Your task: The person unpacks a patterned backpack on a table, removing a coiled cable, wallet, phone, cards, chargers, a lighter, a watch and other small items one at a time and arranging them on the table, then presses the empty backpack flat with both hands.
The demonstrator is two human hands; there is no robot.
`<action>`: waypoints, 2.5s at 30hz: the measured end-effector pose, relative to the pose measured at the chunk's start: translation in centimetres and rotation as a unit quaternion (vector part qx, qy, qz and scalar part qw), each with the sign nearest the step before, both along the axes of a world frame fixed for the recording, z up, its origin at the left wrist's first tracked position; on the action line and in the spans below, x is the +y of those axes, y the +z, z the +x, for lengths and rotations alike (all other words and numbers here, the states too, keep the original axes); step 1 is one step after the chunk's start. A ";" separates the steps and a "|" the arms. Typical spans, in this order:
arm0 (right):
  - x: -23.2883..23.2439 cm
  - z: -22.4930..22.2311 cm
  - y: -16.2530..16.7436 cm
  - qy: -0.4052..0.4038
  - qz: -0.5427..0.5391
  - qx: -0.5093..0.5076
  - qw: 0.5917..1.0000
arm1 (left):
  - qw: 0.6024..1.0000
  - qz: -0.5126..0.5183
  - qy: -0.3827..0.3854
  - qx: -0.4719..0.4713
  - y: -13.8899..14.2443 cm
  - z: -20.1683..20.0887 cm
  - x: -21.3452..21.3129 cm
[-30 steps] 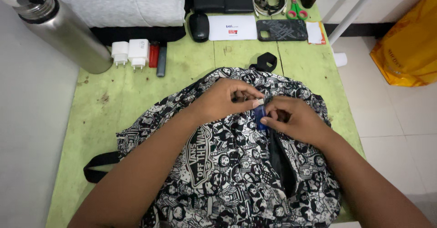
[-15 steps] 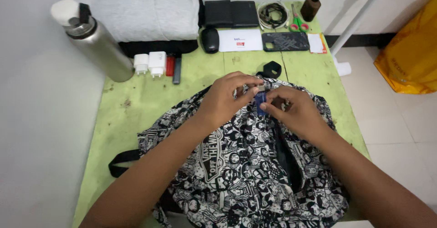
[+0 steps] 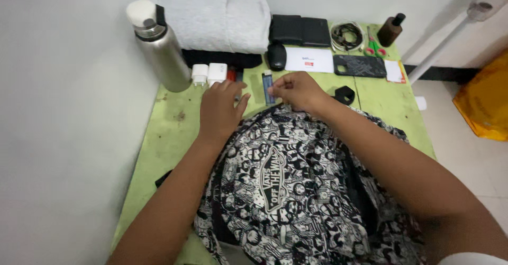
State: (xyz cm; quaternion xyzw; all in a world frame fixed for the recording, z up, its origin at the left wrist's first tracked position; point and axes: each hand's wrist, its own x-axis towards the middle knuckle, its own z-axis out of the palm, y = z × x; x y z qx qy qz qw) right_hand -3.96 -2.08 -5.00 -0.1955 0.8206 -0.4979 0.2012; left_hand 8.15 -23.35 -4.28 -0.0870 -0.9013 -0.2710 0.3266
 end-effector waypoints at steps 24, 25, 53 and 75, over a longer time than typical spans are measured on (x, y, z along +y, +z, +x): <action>-7.7 -3.3 -5.1 -0.057 0.049 0.165 0.983 | 0.991 -0.008 0.090 -0.100 -4.1 -3.3 -2.5; -7.8 -3.1 -4.9 -0.064 0.050 0.170 0.982 | 0.992 -0.007 0.095 -0.088 -4.1 -3.3 -2.5; -7.7 -2.5 -4.8 -0.020 0.046 0.155 0.987 | 0.987 -0.024 0.137 -0.079 -5.9 -3.4 -2.5; -8.3 -1.7 -4.1 -0.035 0.107 0.217 0.970 | 0.985 -0.025 0.139 -0.098 -5.8 -3.2 -2.2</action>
